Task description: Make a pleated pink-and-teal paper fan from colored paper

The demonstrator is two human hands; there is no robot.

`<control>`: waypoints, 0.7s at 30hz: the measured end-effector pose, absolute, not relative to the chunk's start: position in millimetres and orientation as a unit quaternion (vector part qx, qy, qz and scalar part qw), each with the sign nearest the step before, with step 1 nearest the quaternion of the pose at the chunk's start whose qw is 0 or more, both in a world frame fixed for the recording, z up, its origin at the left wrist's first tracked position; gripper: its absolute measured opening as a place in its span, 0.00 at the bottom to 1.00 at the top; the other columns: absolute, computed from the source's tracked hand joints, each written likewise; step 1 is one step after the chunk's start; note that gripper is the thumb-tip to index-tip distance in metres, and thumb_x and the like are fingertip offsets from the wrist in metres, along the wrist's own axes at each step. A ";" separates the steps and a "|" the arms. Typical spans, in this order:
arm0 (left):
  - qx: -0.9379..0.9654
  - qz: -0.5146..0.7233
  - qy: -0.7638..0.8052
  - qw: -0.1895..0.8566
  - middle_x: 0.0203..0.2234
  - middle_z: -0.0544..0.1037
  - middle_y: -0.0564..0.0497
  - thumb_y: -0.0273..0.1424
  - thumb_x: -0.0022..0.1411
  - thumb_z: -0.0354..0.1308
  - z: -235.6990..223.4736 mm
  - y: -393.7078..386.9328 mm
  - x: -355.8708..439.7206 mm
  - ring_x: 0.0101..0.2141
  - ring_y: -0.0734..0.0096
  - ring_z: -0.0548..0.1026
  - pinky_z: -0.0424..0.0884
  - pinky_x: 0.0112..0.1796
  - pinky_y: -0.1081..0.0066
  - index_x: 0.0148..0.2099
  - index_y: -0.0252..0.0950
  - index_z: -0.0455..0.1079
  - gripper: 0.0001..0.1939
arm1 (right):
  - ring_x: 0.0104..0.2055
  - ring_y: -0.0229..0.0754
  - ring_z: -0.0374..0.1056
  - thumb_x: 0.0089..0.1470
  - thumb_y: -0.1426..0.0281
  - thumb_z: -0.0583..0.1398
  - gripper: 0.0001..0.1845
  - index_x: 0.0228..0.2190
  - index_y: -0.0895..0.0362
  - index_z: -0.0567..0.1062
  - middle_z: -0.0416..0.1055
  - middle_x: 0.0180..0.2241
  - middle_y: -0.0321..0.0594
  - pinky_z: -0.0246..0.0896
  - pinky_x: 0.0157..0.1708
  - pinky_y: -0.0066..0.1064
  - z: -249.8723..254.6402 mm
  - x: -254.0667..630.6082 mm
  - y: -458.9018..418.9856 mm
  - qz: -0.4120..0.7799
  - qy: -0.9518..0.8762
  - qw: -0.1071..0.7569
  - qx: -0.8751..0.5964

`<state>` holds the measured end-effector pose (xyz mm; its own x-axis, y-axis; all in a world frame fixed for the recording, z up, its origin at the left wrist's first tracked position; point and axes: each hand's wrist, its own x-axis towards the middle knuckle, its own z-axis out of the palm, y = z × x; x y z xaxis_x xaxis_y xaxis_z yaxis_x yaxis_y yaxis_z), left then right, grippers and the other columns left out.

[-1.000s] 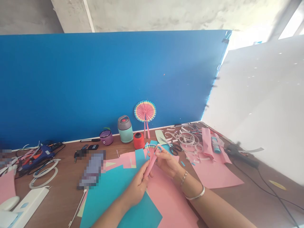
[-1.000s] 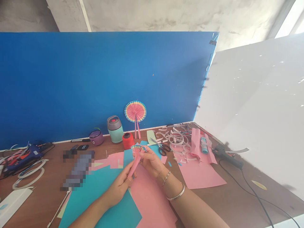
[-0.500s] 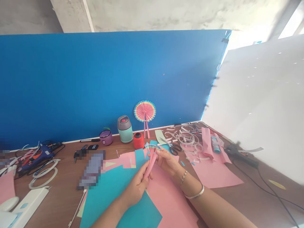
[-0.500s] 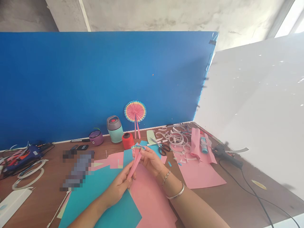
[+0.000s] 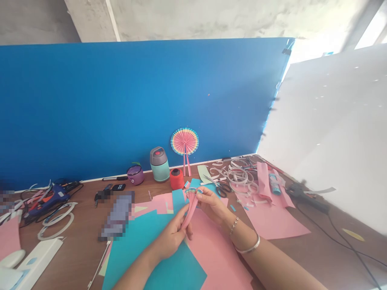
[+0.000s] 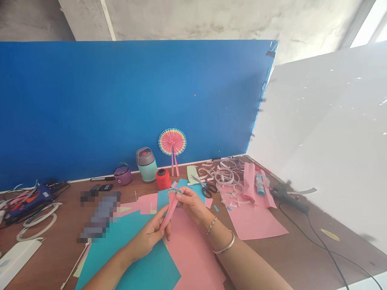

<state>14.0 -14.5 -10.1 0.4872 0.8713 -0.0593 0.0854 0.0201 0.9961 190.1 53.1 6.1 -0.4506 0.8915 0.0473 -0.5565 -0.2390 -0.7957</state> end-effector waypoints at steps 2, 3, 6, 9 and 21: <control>0.612 0.331 0.386 0.606 0.33 0.68 0.51 0.27 0.59 0.49 -12.3 -13.5 14.6 0.28 0.73 0.65 0.61 0.36 0.67 0.66 0.40 0.44 0.34 | 0.35 0.39 0.67 0.41 0.68 0.69 0.12 0.25 0.55 0.70 0.72 0.31 0.35 0.57 0.38 0.33 7.4 189.8 52.2 0.752 -0.395 0.481 -0.215; 0.609 0.331 0.388 0.607 0.33 0.68 0.51 0.27 0.58 0.49 -13.3 -13.0 14.9 0.25 0.76 0.63 0.61 0.33 0.69 0.66 0.40 0.45 0.34 | 0.34 0.38 0.66 0.41 0.68 0.69 0.12 0.25 0.55 0.70 0.72 0.30 0.34 0.57 0.37 0.32 8.0 189.7 51.8 0.750 -0.398 0.484 -0.215; 0.607 0.332 0.401 0.601 0.30 0.68 0.54 0.27 0.57 0.49 -13.8 -11.9 15.6 0.22 0.78 0.57 0.57 0.28 0.72 0.65 0.40 0.47 0.33 | 0.32 0.37 0.66 0.41 0.69 0.69 0.12 0.26 0.54 0.70 0.71 0.30 0.34 0.58 0.36 0.31 9.8 189.9 50.8 0.741 -0.407 0.491 -0.210; 0.608 0.351 0.430 0.568 0.26 0.68 0.55 0.31 0.59 0.51 -9.0 -12.1 17.0 0.25 0.75 0.61 0.59 0.30 0.73 0.62 0.40 0.54 0.29 | 0.34 0.38 0.66 0.41 0.68 0.69 0.13 0.27 0.54 0.70 0.72 0.34 0.34 0.58 0.36 0.32 11.4 190.2 49.9 0.736 -0.416 0.490 -0.211; 0.662 0.365 0.452 0.474 0.36 0.78 0.49 0.41 0.59 0.54 11.9 -10.2 4.7 0.39 0.60 0.72 0.68 0.41 0.65 0.53 0.41 0.70 0.21 | 0.59 0.47 0.53 0.45 0.70 0.66 0.32 0.52 0.44 0.67 0.64 0.54 0.41 0.55 0.50 0.41 9.1 206.5 56.3 0.688 -0.575 0.388 -0.211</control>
<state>4.7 -10.2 11.9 0.3254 0.9440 0.0540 0.2521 -0.1416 0.9573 206.5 56.3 9.1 -0.6089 0.7777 0.1563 -0.2912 -0.0359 -0.9560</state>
